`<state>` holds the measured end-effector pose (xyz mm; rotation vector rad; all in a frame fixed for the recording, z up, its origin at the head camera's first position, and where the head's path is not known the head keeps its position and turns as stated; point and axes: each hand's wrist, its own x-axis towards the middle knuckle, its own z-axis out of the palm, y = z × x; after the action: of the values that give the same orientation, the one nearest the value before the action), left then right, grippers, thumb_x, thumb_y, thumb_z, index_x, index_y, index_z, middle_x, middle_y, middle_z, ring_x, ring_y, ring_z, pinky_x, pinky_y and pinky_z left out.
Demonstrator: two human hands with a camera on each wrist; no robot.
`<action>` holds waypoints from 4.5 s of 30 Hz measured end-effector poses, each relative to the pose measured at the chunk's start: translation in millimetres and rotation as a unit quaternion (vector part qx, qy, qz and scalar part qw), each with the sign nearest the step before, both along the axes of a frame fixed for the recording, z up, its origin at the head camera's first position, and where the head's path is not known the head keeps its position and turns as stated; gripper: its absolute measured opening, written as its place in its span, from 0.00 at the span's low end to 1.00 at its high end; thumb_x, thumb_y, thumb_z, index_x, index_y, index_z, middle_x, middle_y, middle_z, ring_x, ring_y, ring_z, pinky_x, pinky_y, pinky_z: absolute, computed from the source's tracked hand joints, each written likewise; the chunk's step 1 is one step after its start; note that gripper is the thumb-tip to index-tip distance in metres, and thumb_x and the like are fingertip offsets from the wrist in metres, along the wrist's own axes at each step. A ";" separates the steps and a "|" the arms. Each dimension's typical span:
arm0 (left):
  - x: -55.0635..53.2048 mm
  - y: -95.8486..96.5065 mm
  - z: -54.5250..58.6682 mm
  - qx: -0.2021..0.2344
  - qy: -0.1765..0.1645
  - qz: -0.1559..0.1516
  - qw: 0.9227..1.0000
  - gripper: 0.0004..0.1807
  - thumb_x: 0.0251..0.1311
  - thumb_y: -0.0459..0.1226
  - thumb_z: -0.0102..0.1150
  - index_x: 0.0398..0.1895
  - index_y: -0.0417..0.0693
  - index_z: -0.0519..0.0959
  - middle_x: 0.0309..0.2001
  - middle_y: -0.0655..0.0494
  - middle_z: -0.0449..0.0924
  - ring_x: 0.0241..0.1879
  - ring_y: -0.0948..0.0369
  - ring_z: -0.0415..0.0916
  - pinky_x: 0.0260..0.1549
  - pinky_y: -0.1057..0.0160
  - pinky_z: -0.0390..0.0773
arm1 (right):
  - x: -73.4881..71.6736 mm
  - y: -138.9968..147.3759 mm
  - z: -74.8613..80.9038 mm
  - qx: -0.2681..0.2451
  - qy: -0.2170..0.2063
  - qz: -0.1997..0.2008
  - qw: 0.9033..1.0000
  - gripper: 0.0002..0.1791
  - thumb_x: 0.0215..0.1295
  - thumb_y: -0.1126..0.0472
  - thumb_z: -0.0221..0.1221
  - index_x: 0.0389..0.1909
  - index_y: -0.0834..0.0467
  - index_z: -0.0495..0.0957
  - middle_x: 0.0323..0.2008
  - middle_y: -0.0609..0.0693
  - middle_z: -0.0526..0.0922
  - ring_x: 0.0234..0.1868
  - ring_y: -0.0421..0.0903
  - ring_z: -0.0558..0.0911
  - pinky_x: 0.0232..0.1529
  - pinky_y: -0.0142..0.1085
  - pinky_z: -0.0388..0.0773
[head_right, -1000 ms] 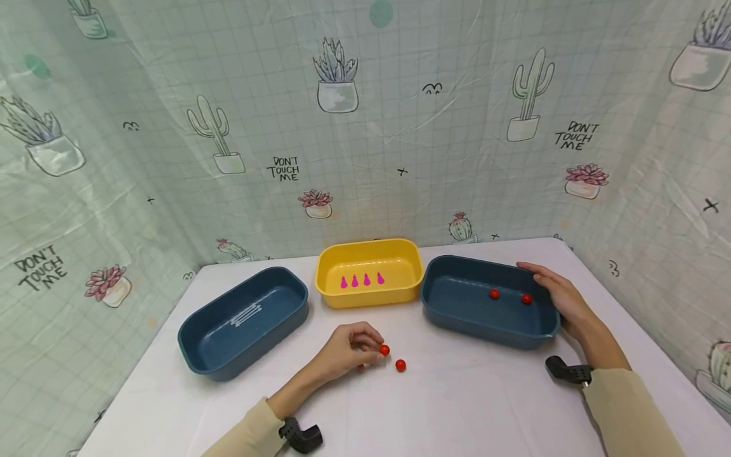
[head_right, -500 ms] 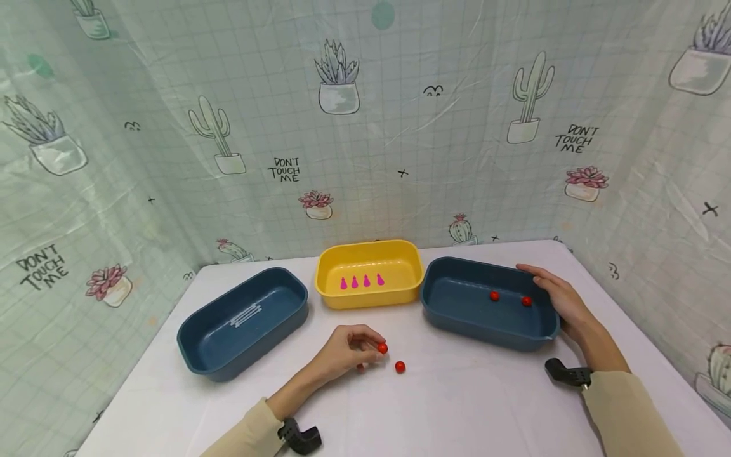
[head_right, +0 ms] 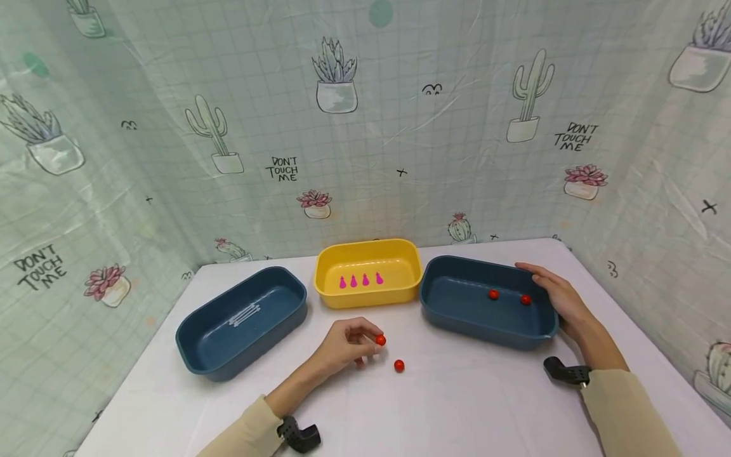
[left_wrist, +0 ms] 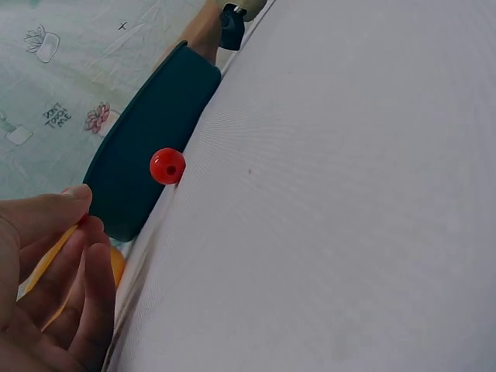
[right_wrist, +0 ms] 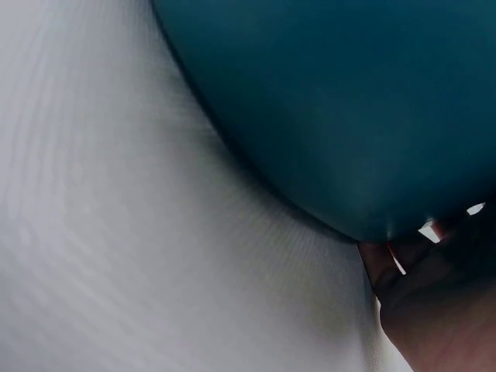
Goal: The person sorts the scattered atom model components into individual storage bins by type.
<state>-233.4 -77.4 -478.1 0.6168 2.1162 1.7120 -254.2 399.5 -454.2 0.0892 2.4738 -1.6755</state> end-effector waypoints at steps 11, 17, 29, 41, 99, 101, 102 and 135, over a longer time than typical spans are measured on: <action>-8.6 2.5 16.7 -0.001 -0.001 0.023 1.000 0.13 0.61 0.39 0.73 0.48 0.53 0.86 0.45 0.52 0.88 0.26 0.60 0.78 0.24 0.68 0.81 | 2.7 0.7 -2.8 -0.009 0.005 -0.007 1.000 0.30 0.85 0.43 0.31 0.83 0.43 0.51 0.85 0.57 0.39 0.82 0.70 0.41 0.76 0.73 0.39; -15.6 8.5 28.3 -0.008 0.020 0.023 0.999 0.14 0.62 0.41 0.72 0.51 0.53 0.86 0.46 0.53 0.88 0.30 0.56 0.81 0.27 0.67 0.83 | 2.9 2.8 -3.3 -0.012 0.007 -0.004 1.000 0.30 0.85 0.43 0.31 0.83 0.42 0.51 0.85 0.54 0.40 0.82 0.68 0.40 0.76 0.72 0.39; -29.6 36.8 49.5 0.006 0.049 0.033 0.998 0.16 0.63 0.40 0.72 0.53 0.49 0.85 0.45 0.52 0.88 0.35 0.43 0.82 0.28 0.67 0.84 | 0.9 2.7 -2.8 -0.011 0.009 -0.003 1.000 0.30 0.85 0.42 0.31 0.83 0.42 0.52 0.85 0.54 0.41 0.82 0.69 0.41 0.76 0.73 0.39; -48.2 69.3 62.6 0.027 0.064 0.022 0.997 0.14 0.64 0.37 0.70 0.53 0.49 0.85 0.46 0.49 0.87 0.33 0.53 0.82 0.28 0.68 0.83 | -0.4 0.8 -0.4 -0.010 0.004 0.002 1.000 0.31 0.85 0.40 0.31 0.83 0.41 0.52 0.85 0.52 0.42 0.82 0.66 0.44 0.77 0.71 0.42; -94.2 217.8 66.6 -0.060 0.061 -0.042 0.995 0.08 0.60 0.33 0.73 0.42 0.45 0.87 0.31 0.58 0.86 0.36 0.47 0.85 0.35 0.54 0.89 | -1.8 0.1 1.2 -0.024 -0.003 -0.004 1.000 0.30 0.85 0.44 0.31 0.83 0.43 0.54 0.84 0.58 0.41 0.82 0.67 0.41 0.77 0.71 0.39; -93.8 220.5 63.6 -0.075 0.058 -0.045 0.994 0.08 0.60 0.34 0.73 0.41 0.46 0.86 0.30 0.58 0.86 0.32 0.50 0.85 0.36 0.52 0.89 | -1.6 -0.8 2.0 -0.022 0.001 -0.004 1.000 0.30 0.85 0.44 0.32 0.82 0.43 0.54 0.84 0.58 0.41 0.82 0.68 0.41 0.77 0.71 0.39; -93.6 221.6 62.0 -0.082 0.056 -0.048 0.994 0.07 0.60 0.33 0.73 0.41 0.46 0.86 0.30 0.57 0.86 0.31 0.51 0.85 0.36 0.52 0.89 | -1.5 -1.3 2.3 -0.021 0.003 -0.004 1.000 0.30 0.85 0.44 0.32 0.82 0.44 0.54 0.84 0.58 0.41 0.82 0.67 0.41 0.77 0.71 0.39; -89.9 229.9 46.9 -0.231 0.069 -0.077 0.967 0.07 0.57 0.37 0.77 0.36 0.51 0.87 0.41 0.57 0.81 0.22 0.63 0.79 0.26 0.70 0.82 | 0.8 2.7 1.8 0.001 0.019 0.003 1.000 0.31 0.84 0.40 0.34 0.82 0.43 0.56 0.82 0.42 0.53 0.80 0.49 0.56 0.59 0.20 0.66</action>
<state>-323.3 152.5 -431.2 0.7473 2.3780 1.0637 -253.4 402.2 -452.3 0.0493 2.5001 -1.6891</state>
